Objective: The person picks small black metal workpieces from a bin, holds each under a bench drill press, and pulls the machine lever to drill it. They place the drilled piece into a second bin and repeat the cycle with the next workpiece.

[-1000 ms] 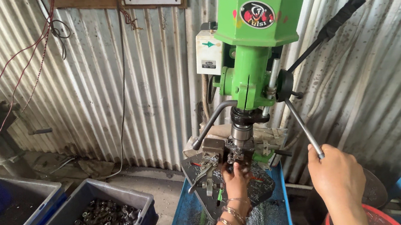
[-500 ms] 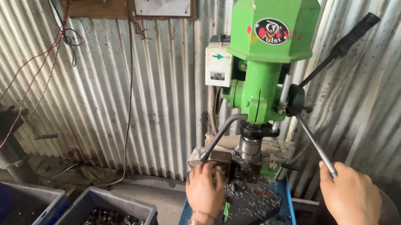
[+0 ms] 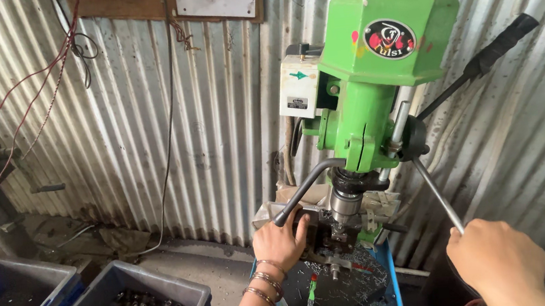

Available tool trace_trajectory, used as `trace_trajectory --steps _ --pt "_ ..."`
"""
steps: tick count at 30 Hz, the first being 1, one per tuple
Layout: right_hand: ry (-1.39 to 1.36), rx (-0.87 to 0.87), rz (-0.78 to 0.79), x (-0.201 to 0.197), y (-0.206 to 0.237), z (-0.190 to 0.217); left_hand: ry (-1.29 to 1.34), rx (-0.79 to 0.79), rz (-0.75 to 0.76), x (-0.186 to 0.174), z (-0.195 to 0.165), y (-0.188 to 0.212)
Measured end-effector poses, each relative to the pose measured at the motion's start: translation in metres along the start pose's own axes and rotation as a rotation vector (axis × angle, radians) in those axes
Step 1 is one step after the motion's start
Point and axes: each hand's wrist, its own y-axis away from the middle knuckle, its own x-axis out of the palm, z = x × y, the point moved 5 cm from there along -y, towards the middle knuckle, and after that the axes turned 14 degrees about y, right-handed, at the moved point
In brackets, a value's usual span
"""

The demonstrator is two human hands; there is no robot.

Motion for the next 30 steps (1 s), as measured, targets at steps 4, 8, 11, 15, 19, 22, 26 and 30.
trace_trajectory --steps 4,8,11,15,19,22,26,30 --pt "-0.070 -0.086 0.083 -0.008 -0.026 0.018 0.015 -0.049 -0.005 -0.005 0.002 0.000" --pt "-0.109 -0.084 0.065 -0.003 -0.033 0.032 0.053 -0.028 -0.084 -0.012 0.003 0.003" --pt "-0.170 -0.048 -0.018 0.003 -0.027 0.043 0.049 -0.041 -0.084 -0.014 0.004 0.005" --pt "-0.283 -0.051 -0.281 0.000 -0.020 0.056 0.050 -0.051 -0.068 -0.017 0.005 0.004" --pt "-0.255 -0.057 -0.514 -0.005 -0.014 0.061 0.047 -0.042 -0.084 -0.017 0.006 0.003" --pt "-0.257 -0.062 -0.668 -0.008 -0.011 0.065 0.046 -0.037 -0.104 -0.015 0.008 0.002" --pt "-0.234 -0.042 -0.575 -0.003 -0.015 0.069 0.054 -0.035 -0.105 -0.012 0.011 0.001" --pt "-0.242 -0.006 -0.409 0.000 -0.022 0.072 0.053 -0.017 -0.136 -0.016 0.012 0.001"
